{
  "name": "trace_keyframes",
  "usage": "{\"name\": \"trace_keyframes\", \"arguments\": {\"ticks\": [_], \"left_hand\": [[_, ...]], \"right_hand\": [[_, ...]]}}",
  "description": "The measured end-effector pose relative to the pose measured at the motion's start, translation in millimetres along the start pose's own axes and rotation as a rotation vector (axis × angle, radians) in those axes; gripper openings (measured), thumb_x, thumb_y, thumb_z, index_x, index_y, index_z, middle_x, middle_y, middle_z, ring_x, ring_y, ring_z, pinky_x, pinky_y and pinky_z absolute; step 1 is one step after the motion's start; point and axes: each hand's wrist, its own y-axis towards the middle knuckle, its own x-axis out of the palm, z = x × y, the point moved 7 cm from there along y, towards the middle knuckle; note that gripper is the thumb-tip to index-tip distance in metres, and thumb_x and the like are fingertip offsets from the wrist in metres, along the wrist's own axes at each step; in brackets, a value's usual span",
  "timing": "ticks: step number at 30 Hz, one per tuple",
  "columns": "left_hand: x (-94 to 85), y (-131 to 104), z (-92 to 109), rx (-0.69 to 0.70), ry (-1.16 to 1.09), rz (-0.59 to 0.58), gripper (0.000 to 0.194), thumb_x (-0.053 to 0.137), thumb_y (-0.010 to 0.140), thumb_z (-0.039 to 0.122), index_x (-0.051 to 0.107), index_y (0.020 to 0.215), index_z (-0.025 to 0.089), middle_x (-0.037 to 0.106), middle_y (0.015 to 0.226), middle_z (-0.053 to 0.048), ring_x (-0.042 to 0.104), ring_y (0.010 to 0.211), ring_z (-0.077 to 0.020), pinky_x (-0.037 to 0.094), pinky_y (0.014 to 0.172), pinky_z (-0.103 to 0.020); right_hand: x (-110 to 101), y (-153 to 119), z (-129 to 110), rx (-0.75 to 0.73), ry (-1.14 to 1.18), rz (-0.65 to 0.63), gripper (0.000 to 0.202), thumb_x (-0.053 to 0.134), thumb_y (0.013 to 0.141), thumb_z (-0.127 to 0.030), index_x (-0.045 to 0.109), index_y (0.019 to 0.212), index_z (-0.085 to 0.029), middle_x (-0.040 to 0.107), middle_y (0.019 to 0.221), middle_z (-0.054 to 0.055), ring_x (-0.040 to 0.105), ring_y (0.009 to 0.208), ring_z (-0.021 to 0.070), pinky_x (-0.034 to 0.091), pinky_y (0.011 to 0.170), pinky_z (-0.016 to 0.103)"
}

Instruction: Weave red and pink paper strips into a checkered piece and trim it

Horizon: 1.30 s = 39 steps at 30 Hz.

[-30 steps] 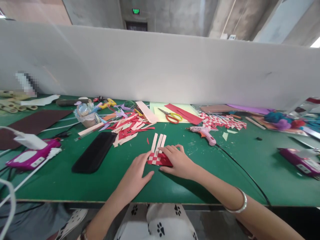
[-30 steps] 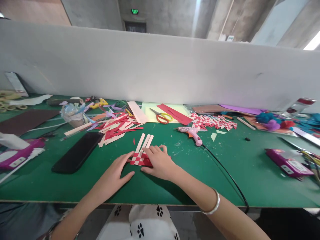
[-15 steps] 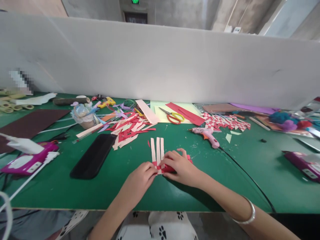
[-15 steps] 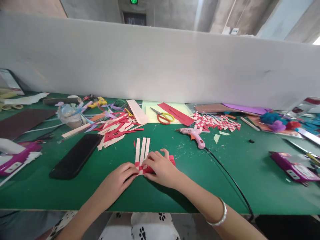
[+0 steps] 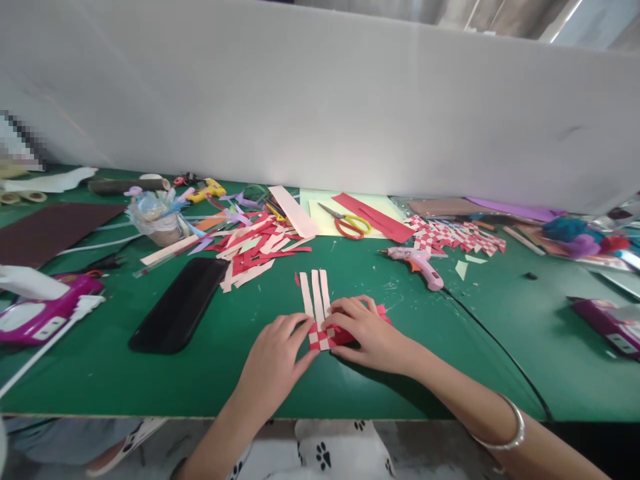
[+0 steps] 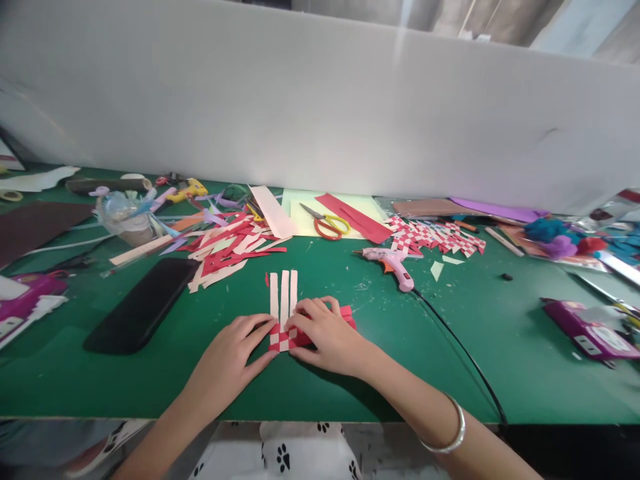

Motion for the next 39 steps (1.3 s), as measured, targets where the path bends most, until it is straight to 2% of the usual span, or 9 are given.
{"name": "trace_keyframes", "arguments": {"ticks": [3, 9, 14, 22, 26, 29, 34, 39], "left_hand": [[-1.5, -1.8, 0.7, 0.015, -0.008, 0.015, 0.033, 0.046, 0.089, 0.033, 0.049, 0.118, 0.018, 0.058, 0.115, -0.008, 0.054, 0.101, -0.0233, 0.048, 0.081, -0.038], [2.7, -5.3, -3.0, 0.015, 0.082, 0.037, 0.042, 0.041, 0.090, 0.038, 0.045, 0.127, 0.016, 0.052, 0.129, -0.010, 0.049, 0.115, -0.0256, 0.044, 0.090, -0.042], [6.7, -4.6, -3.5, 0.021, 0.126, -0.012, 0.046, 0.038, 0.091, 0.039, 0.041, 0.132, 0.018, 0.047, 0.135, -0.007, 0.043, 0.123, -0.0250, 0.036, 0.100, -0.047], [5.8, -2.7, -1.0, 0.034, 0.169, -0.047, 0.046, 0.036, 0.092, 0.039, 0.042, 0.131, 0.015, 0.046, 0.135, -0.009, 0.043, 0.123, -0.0258, 0.036, 0.100, -0.047], [3.3, -8.8, 1.8, 0.052, 0.167, -0.025, 0.053, 0.033, 0.092, 0.043, 0.029, 0.139, 0.018, 0.038, 0.141, -0.009, 0.037, 0.127, -0.0250, 0.033, 0.102, -0.045], [4.2, -13.8, 6.0, 0.084, 0.156, -0.051, 0.059, 0.032, 0.091, 0.049, 0.021, 0.142, 0.021, 0.034, 0.144, -0.007, 0.033, 0.130, -0.0245, 0.029, 0.105, -0.044], [9.7, -15.0, 6.9, 0.102, 0.154, -0.146, 0.061, 0.030, 0.089, 0.055, 0.026, 0.140, 0.021, 0.033, 0.144, -0.006, 0.031, 0.131, -0.0260, 0.026, 0.104, -0.049], [9.7, -14.1, 6.0, 0.099, 0.150, -0.141, 0.062, 0.031, 0.088, 0.056, 0.026, 0.140, 0.022, 0.034, 0.143, -0.006, 0.032, 0.130, -0.0263, 0.026, 0.104, -0.049]], "right_hand": [[0.1, 0.5, 0.6, -0.010, 0.006, -0.001, 0.026, 0.054, 0.082, -0.031, 0.054, 0.106, -0.023, 0.051, 0.109, 0.007, 0.047, 0.101, 0.0209, 0.028, 0.091, 0.040], [2.5, 0.3, 3.1, -0.007, -0.014, 0.020, 0.047, 0.053, 0.081, -0.037, 0.045, 0.124, -0.019, 0.052, 0.111, 0.010, 0.047, 0.101, 0.0225, 0.030, 0.092, 0.042], [4.0, 0.0, -0.2, -0.035, -0.048, 0.002, 0.044, 0.050, 0.084, -0.038, 0.047, 0.124, -0.021, 0.051, 0.111, 0.010, 0.046, 0.100, 0.0236, 0.030, 0.091, 0.043], [5.5, 1.7, -2.0, -0.044, -0.094, -0.034, 0.046, 0.048, 0.084, -0.041, 0.045, 0.126, -0.021, 0.052, 0.110, 0.009, 0.046, 0.099, 0.0233, 0.031, 0.090, 0.043], [4.1, -0.9, 2.9, -0.002, -0.033, 0.016, 0.053, 0.050, 0.083, -0.042, 0.040, 0.129, -0.018, 0.050, 0.119, 0.012, 0.046, 0.104, 0.0246, 0.032, 0.092, 0.044], [4.2, -3.0, 4.3, 0.004, 0.000, 0.025, 0.048, 0.051, 0.083, -0.040, 0.044, 0.126, -0.019, 0.051, 0.119, 0.011, 0.047, 0.105, 0.0243, 0.032, 0.093, 0.043], [2.4, -3.6, 4.9, 0.003, 0.004, 0.018, 0.048, 0.051, 0.083, -0.042, 0.047, 0.125, -0.018, 0.051, 0.119, 0.011, 0.046, 0.106, 0.0245, 0.031, 0.093, 0.043], [0.3, -1.8, 5.8, -0.018, 0.009, -0.012, 0.047, 0.049, 0.085, -0.042, 0.047, 0.126, -0.020, 0.052, 0.118, 0.011, 0.047, 0.104, 0.0239, 0.030, 0.093, 0.043]]}}
